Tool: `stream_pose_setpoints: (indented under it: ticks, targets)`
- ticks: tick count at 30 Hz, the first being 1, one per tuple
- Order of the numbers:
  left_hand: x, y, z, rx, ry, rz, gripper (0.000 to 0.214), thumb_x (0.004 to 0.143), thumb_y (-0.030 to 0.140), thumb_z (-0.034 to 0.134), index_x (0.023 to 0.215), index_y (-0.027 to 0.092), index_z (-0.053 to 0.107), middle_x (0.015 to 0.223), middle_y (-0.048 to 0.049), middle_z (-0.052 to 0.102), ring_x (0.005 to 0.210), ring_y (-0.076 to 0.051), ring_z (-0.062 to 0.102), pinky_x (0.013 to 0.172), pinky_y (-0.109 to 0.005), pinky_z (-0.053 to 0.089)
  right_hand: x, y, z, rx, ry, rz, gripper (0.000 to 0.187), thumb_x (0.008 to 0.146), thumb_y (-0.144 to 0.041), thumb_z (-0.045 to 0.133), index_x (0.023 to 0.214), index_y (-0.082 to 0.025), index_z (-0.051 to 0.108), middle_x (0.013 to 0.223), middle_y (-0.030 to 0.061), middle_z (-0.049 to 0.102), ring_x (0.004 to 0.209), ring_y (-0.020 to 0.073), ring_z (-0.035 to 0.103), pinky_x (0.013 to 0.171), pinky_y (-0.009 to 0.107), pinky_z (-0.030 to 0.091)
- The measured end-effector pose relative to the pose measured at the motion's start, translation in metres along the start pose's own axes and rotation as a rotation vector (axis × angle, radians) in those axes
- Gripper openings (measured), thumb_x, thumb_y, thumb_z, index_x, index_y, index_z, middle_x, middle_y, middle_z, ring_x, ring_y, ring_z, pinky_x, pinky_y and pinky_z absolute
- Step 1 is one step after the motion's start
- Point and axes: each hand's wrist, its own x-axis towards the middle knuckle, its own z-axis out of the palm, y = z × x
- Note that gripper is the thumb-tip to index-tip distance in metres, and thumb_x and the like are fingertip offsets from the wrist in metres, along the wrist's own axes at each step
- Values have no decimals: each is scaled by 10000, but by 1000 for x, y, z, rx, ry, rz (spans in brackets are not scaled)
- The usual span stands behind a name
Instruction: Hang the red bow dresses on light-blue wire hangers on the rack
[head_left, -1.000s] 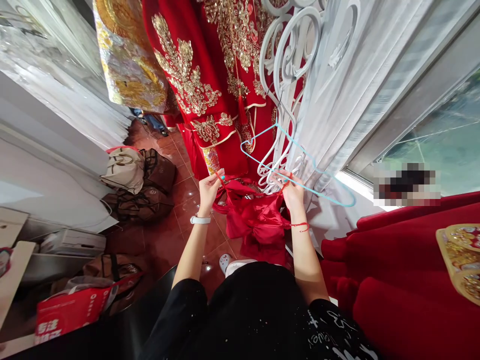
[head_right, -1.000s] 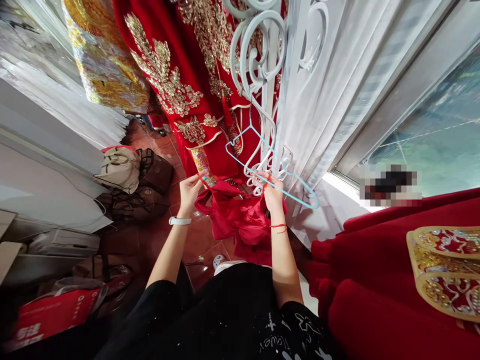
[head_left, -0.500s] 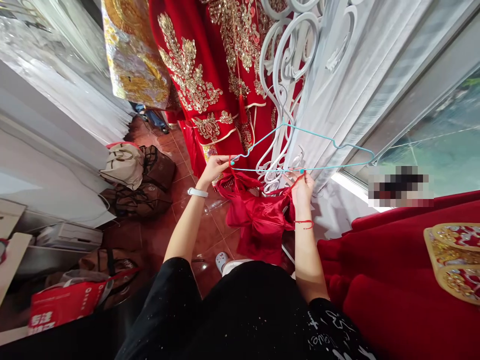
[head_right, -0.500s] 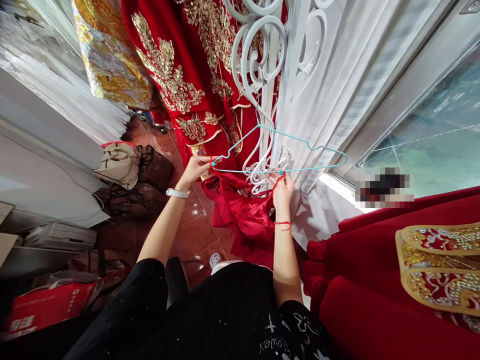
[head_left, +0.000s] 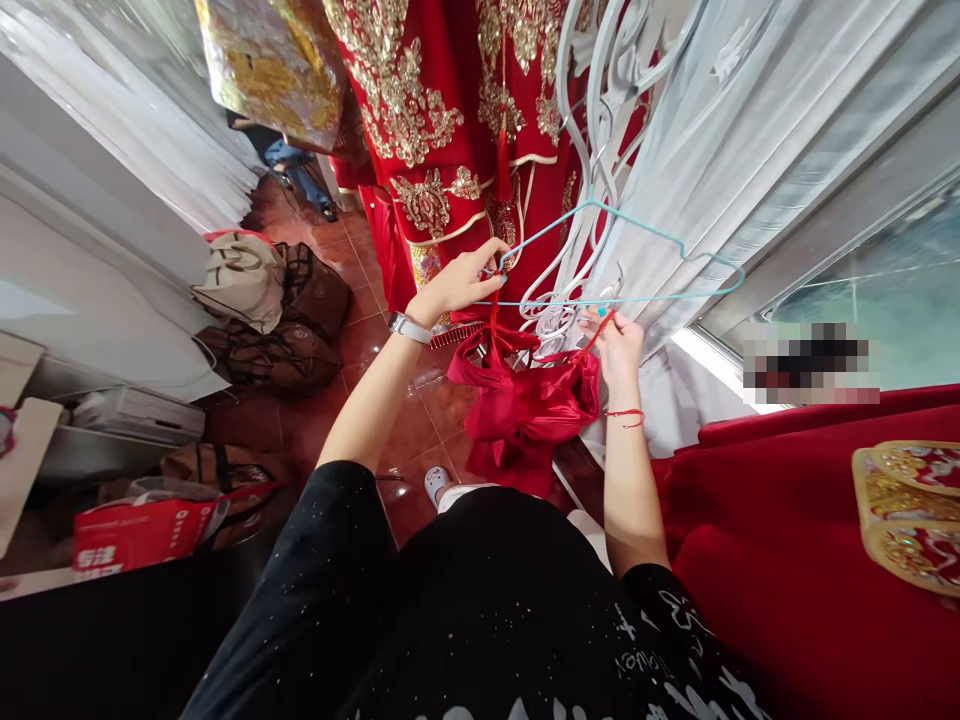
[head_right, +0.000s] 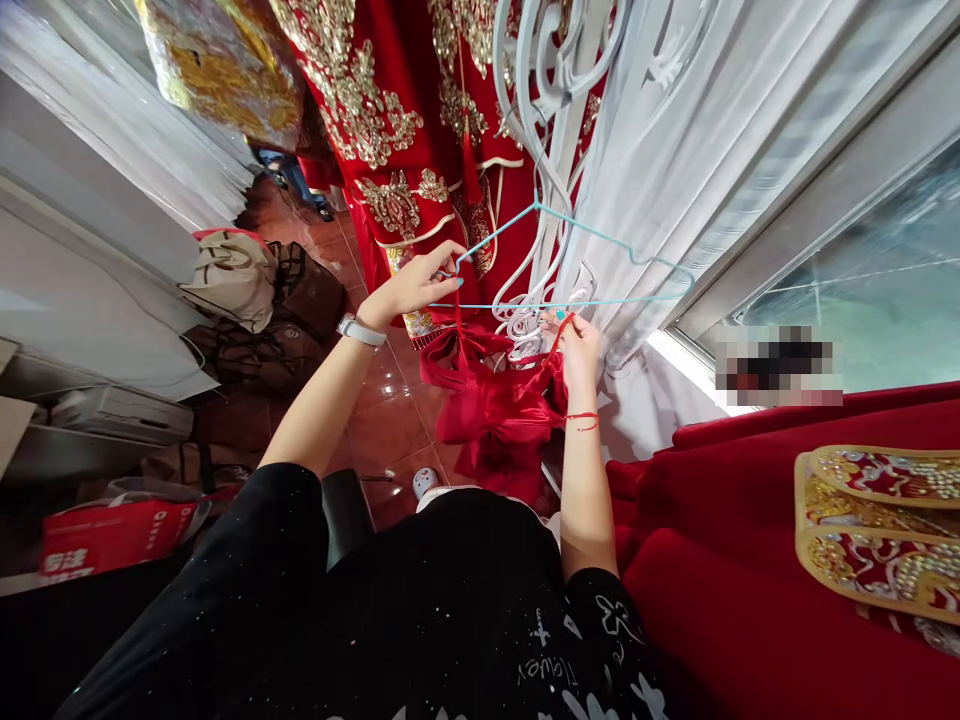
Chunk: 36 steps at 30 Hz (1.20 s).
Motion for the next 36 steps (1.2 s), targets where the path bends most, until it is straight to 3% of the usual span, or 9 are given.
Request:
stream_pose_setpoints:
  ticks: [5,9,13,21,23,28,29,32,36]
  targets:
    - [3,-12,-12,-100,19,23,228,948,356,683,970,135,733,905,-36,699,930,-203,657,951,-359,503,13,-39,-62,-185,240,-95,234,783,-392,808,750,-217,655,846,82,759,881,243,782,818,401,669]
    - [19,-24,-27,-166,-73,21,267,891,384,762,858,121,733,818,-9,665,877,-180,665,918,-348,525,37,-84,-92,-303,253,-177,251,851,-401,806,755,-207,681,838,123,776,920,265,789,806,398,647]
    - [24,-19,-32,-289,-155,-17,222,835,324,822,807,118,744,741,-5,641,830,-177,657,903,-358,534,59,-122,-77,-401,78,-165,147,892,-221,779,777,-133,750,794,124,781,847,203,781,834,373,611]
    - [19,-13,-17,-276,-121,-20,185,887,305,766,830,133,729,755,-15,637,907,-211,654,982,-406,528,75,-168,-33,-878,-254,-151,106,816,5,735,778,-62,808,722,42,762,744,89,620,908,353,499]
    - [11,-12,-7,-207,-55,3,195,933,334,713,917,141,732,853,-40,656,998,-240,656,1031,-438,512,75,-169,-31,-1022,-278,-175,150,813,38,707,826,-72,807,758,24,753,739,81,586,906,345,481]
    - [-51,-5,37,-26,363,-45,288,928,314,670,1192,202,698,1237,-132,645,1315,-324,543,1193,-521,392,69,-144,-32,-1275,-225,-373,188,815,11,714,968,-92,750,1048,123,743,951,173,630,996,370,462]
    - [-66,-6,46,-10,329,-47,284,915,308,660,1176,205,706,1246,-135,650,1296,-325,554,1202,-528,384,69,-135,-32,-1286,-213,-408,145,846,-28,711,967,-106,728,1082,139,730,1001,195,630,1024,379,455]
    - [-103,-18,62,-17,1,-55,195,877,301,606,990,215,739,1064,-117,709,1087,-304,639,1160,-513,424,75,-106,-31,-1269,-153,-446,76,994,-185,595,967,-167,663,1082,122,695,1068,239,627,1088,450,433]
    - [-118,-37,44,8,-153,-156,133,794,344,635,824,226,691,843,-75,692,810,-250,616,903,-391,524,86,-78,-29,-1236,-18,-495,245,1073,-342,457,996,-205,646,1062,106,658,1166,296,597,1172,584,342]
